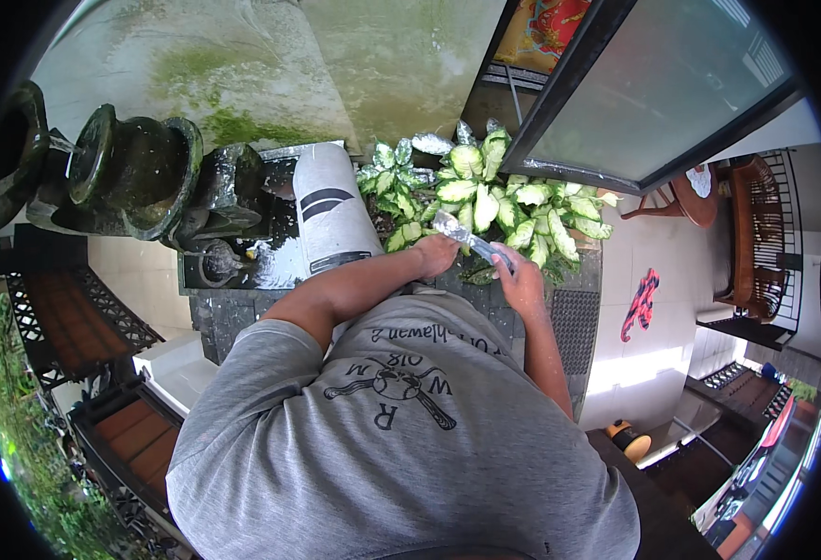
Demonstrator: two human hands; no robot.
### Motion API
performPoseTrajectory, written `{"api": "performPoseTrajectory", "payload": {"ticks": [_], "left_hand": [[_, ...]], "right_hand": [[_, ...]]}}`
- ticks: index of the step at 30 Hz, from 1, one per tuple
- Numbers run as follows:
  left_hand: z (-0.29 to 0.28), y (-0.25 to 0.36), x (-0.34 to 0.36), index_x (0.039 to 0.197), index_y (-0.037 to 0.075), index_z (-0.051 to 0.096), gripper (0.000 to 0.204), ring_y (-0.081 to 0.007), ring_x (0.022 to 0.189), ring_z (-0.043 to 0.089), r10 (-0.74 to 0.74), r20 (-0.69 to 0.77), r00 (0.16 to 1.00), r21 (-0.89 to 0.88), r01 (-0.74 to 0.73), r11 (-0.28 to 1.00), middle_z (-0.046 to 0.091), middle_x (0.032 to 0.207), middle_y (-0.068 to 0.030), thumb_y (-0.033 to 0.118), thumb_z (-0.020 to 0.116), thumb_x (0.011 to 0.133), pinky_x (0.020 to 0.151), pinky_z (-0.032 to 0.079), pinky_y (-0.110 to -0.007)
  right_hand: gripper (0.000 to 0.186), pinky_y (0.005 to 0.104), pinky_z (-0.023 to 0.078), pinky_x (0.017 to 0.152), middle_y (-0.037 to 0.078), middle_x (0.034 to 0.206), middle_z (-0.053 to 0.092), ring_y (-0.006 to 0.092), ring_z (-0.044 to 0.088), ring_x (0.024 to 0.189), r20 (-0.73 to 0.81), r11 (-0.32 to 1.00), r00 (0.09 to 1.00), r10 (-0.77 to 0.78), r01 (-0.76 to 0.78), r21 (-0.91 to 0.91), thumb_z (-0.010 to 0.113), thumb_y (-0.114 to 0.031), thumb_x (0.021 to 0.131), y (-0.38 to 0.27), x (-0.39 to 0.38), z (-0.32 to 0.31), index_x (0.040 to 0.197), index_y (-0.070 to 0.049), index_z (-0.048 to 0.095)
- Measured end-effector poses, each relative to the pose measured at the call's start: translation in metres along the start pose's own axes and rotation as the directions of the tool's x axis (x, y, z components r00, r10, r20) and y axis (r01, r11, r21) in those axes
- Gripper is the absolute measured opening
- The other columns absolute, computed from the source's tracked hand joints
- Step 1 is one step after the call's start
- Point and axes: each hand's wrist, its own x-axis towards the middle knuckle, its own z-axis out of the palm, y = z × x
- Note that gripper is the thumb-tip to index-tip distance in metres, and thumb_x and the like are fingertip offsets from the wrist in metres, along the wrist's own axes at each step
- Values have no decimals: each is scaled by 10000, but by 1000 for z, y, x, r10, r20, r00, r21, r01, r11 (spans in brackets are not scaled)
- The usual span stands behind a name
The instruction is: Patching a crack in an exterior wall using a putty knife and filler.
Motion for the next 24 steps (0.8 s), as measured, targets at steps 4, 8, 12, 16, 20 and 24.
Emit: {"api": "performPoseTrajectory", "payload": {"ticks": [4, 8, 12, 16, 20, 24], "left_hand": [[10, -3, -5, 1479, -40, 587, 545, -369, 1569, 348, -109, 21, 994, -144, 111, 983, 402, 1683, -200, 205, 546, 994, 1301, 269, -447], [34, -8, -2, 1433, -26, 629, 552, -363, 1539, 401, -149, -125, 981, -131, 133, 982, 436, 1658, -192, 204, 628, 932, 1284, 298, -468], [12, -2, -5, 1395, -14, 649, 484, -314, 1464, 489, -57, -38, 998, -222, 47, 974, 442, 1661, -163, 208, 587, 970, 1211, 387, -461], [-2, -4, -15, 1375, -22, 640, 426, -319, 1370, 565, 66, 16, 998, -124, -63, 990, 453, 1648, -164, 230, 499, 1061, 1148, 436, -432], [-17, -7, -9, 1332, -31, 660, 415, -324, 1366, 570, -17, 303, 953, -390, 140, 910, 435, 1655, -179, 246, 469, 1087, 1149, 436, -437], [30, -1, -16, 1294, -32, 688, 411, -371, 1330, 592, -187, -223, 957, -333, 105, 937, 596, 1476, -210, 241, 515, 1040, 1109, 478, -475]], "right_hand": [[347, 490, 570, 817, 253, 997, 760, 441, 735, 906, -18, 993, 1000, 0, -2, -117, 625, -296, 1053, 15, 0, 0, 1298, -75, 733], [357, 435, 573, 777, 196, 942, 773, 345, 762, 821, 40, 999, 998, 43, -44, 27, 627, -302, 1063, 1, -3, -8, 1326, -80, 721], [358, 403, 571, 792, 194, 1043, 778, 276, 775, 800, 0, 996, 996, -88, 88, -32, 637, -307, 1070, 24, -5, -1, 1345, -92, 716], [340, 393, 568, 819, 203, 1115, 766, 287, 769, 807, -75, 974, 978, -193, 182, -132, 646, -288, 1064, 25, -4, 2, 1335, -98, 723], [324, 391, 572, 803, 194, 1047, 768, 284, 767, 797, -23, 996, 998, -57, 58, 65, 633, -268, 1068, 17, -2, -1, 1320, -87, 726], [347, 396, 575, 766, 196, 915, 767, 270, 768, 780, -73, 999, 997, -13, 16, 42, 622, -291, 1079, 30, 13, 2, 1292, -34, 718]]}}
